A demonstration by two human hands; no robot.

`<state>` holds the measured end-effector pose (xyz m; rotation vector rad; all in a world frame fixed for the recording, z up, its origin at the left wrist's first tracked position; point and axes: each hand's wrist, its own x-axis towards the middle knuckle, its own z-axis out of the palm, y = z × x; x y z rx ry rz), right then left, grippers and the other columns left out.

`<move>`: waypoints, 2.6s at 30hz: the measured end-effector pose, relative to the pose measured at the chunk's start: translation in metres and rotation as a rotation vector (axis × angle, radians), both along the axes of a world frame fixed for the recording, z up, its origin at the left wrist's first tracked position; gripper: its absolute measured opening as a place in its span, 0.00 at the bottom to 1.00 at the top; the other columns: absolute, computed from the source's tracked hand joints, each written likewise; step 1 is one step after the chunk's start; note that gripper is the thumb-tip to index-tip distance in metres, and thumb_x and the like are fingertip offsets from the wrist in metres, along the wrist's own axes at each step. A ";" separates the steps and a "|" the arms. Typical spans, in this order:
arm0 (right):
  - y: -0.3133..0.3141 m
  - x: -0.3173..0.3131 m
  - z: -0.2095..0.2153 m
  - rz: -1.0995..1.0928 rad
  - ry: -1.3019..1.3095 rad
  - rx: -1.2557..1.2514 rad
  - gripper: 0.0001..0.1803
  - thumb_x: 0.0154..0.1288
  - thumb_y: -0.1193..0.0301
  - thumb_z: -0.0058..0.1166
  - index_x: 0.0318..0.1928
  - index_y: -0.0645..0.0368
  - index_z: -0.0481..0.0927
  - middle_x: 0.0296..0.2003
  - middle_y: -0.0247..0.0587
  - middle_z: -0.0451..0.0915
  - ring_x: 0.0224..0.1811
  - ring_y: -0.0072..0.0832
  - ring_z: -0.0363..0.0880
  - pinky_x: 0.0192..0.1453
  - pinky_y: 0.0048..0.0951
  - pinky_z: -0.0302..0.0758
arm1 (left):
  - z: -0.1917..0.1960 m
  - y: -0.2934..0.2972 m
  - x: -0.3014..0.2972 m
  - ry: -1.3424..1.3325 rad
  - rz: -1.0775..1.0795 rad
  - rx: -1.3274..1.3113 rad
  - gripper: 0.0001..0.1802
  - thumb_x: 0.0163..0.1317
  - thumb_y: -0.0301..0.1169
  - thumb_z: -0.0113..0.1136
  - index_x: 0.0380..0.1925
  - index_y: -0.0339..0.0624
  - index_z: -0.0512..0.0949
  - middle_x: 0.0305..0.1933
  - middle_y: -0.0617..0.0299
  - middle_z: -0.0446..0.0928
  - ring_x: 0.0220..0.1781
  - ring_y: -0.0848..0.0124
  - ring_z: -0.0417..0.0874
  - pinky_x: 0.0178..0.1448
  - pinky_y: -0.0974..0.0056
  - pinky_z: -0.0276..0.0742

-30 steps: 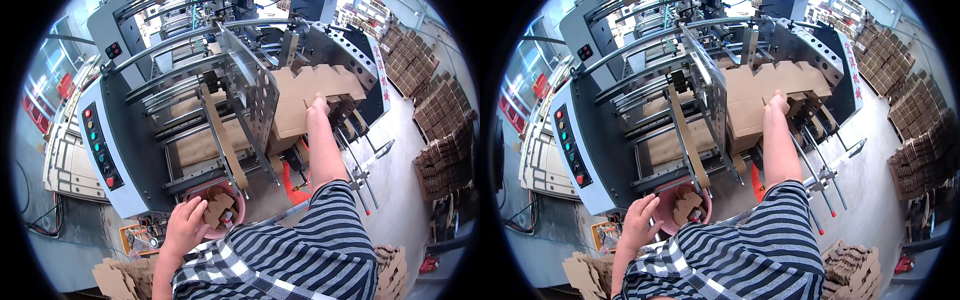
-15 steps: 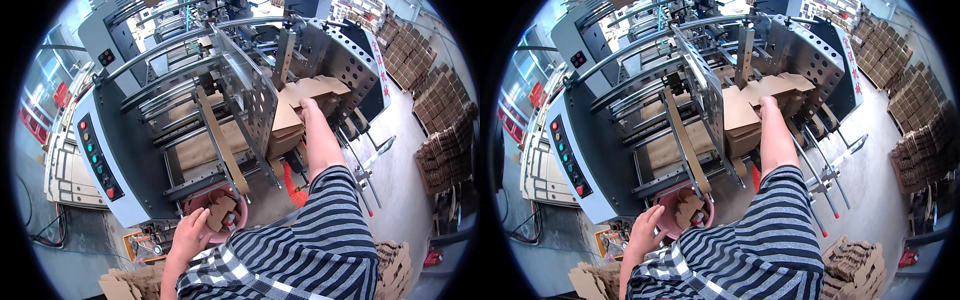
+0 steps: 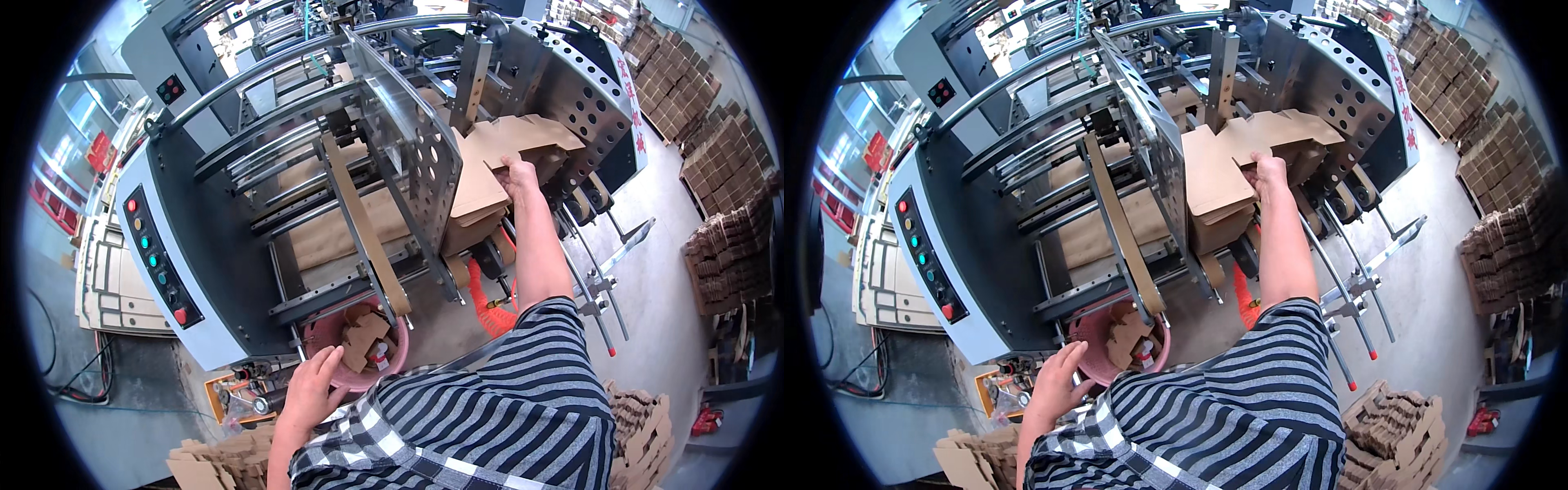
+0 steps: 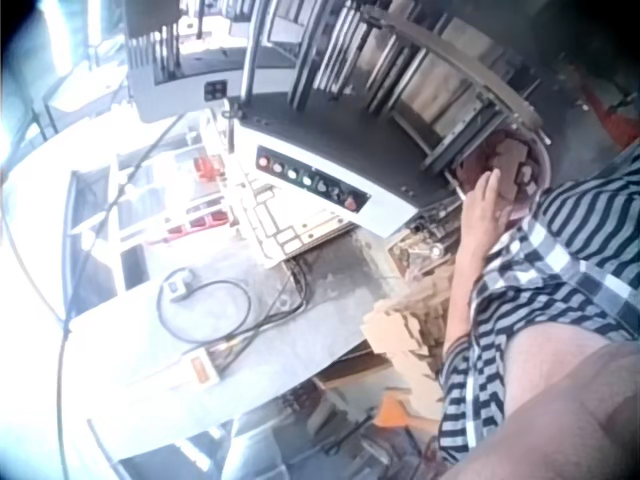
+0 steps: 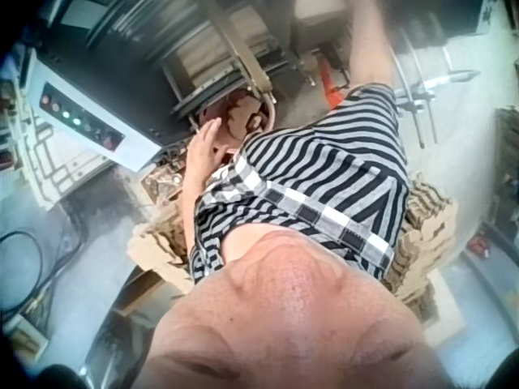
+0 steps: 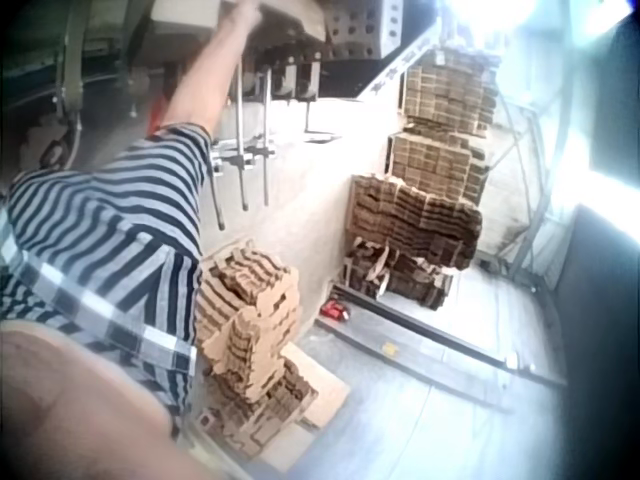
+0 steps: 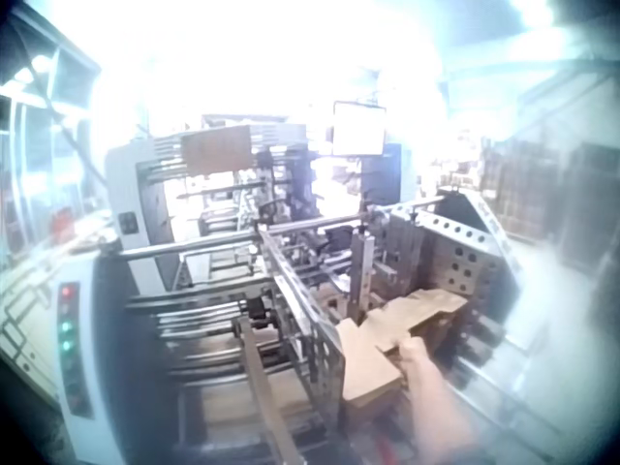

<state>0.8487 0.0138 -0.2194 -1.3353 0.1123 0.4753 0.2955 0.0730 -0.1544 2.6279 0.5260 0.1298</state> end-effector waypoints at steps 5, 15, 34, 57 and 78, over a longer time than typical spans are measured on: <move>-0.008 -0.016 0.033 0.008 -0.160 0.046 0.11 0.63 0.73 0.53 0.43 0.67 0.75 0.33 0.45 0.80 0.30 0.35 0.81 0.30 0.35 0.80 | -0.003 0.001 0.003 0.016 -0.010 -0.014 0.37 0.45 0.31 0.69 0.58 0.40 0.68 0.57 0.49 0.71 0.51 0.50 0.76 0.53 0.54 0.73; -0.015 0.006 -0.014 0.123 0.048 0.109 0.15 0.68 0.70 0.49 0.50 0.68 0.71 0.39 0.49 0.80 0.34 0.41 0.82 0.40 0.38 0.81 | -0.008 0.001 0.017 0.058 -0.035 -0.050 0.37 0.45 0.31 0.69 0.59 0.40 0.68 0.57 0.48 0.71 0.51 0.49 0.76 0.53 0.53 0.73; -0.024 0.010 0.047 0.055 -0.188 0.173 0.08 0.63 0.76 0.53 0.40 0.69 0.76 0.31 0.45 0.81 0.27 0.33 0.82 0.27 0.31 0.80 | -0.017 0.003 0.010 0.189 0.017 -0.161 0.39 0.46 0.32 0.69 0.61 0.43 0.66 0.60 0.49 0.70 0.57 0.50 0.73 0.60 0.54 0.70; -0.041 0.089 -0.016 -0.079 -0.300 -0.874 0.33 0.58 0.47 0.56 0.50 0.65 0.78 0.38 0.54 0.79 0.35 0.36 0.79 0.38 0.36 0.75 | -0.030 0.001 0.013 0.277 -0.042 -0.197 0.33 0.45 0.31 0.69 0.55 0.39 0.70 0.52 0.48 0.75 0.51 0.49 0.77 0.54 0.54 0.73; -0.026 0.126 -0.035 0.198 -0.231 -0.591 0.42 0.55 0.48 0.62 0.63 0.61 0.67 0.59 0.48 0.72 0.61 0.40 0.70 0.62 0.40 0.65 | -0.040 0.010 0.014 0.243 -0.020 -0.188 0.33 0.45 0.32 0.69 0.54 0.36 0.71 0.49 0.46 0.76 0.50 0.49 0.77 0.53 0.53 0.73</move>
